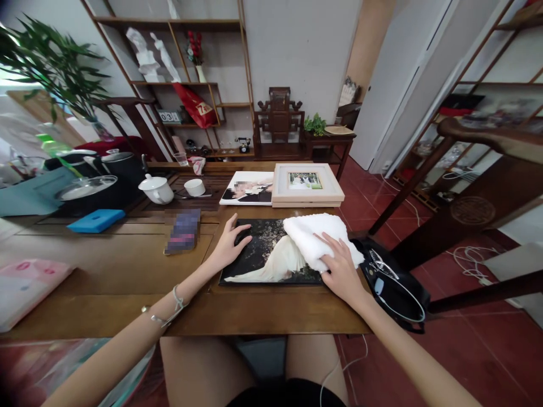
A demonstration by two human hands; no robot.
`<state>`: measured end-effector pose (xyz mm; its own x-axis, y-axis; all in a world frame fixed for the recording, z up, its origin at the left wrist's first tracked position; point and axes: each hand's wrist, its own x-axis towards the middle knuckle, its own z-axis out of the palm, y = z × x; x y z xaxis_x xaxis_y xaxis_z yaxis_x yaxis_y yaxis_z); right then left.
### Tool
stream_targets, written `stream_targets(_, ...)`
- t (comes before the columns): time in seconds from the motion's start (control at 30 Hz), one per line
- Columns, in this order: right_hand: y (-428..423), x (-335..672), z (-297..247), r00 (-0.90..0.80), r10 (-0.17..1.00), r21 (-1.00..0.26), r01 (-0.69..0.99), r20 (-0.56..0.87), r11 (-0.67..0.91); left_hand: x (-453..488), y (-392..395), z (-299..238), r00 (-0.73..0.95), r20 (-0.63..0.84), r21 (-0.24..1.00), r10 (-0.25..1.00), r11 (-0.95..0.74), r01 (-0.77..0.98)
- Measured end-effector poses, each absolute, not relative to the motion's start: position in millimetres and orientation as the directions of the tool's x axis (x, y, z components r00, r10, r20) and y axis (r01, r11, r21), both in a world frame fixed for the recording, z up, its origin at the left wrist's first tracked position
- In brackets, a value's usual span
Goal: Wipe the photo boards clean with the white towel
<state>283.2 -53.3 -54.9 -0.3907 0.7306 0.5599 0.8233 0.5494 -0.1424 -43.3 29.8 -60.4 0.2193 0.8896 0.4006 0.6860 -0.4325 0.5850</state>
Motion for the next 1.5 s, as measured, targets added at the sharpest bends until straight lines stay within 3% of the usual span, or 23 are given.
stream_targets(0.13,-52.1,266.1,-55.6,-0.354,0.743,-0.122,0.856,0.567,0.502,-48.9,20.5,-53.0,0.345,0.450,0.465,0.823,-0.546,0.696)
stream_targets(0.3,-52.4,257.4,-54.6,-0.316,0.757,-0.089,0.894,0.573,0.440,-59.2,11.7,-39.0,0.566,0.321,0.405,0.759,-0.651,0.643)
stream_targets(0.63,-20.1,243.9,-20.0,-0.347,0.832,0.070,0.933,0.433,0.353,-55.3,13.2,-41.2,0.468,0.282,0.486,0.837,-0.546,0.683)
stream_targets(0.97,9.9,229.4,-30.5,-0.466,0.777,-0.125,0.819,0.422,0.559,-52.6,13.7,-44.2,0.299,0.322,0.564,0.898,-0.436,0.702)
stream_targets(1.2,2.9,219.9,-43.2,-0.430,0.769,-0.063,0.854,0.473,0.516,-45.6,-7.0,-41.9,0.416,0.275,0.404,0.867,-0.497,0.768)
stream_targets(1.5,2.8,221.4,-39.7,-0.399,0.785,-0.080,0.868,0.474,0.490,-50.6,-3.7,-45.5,0.369,0.276,0.540,0.888,-0.461,0.704)
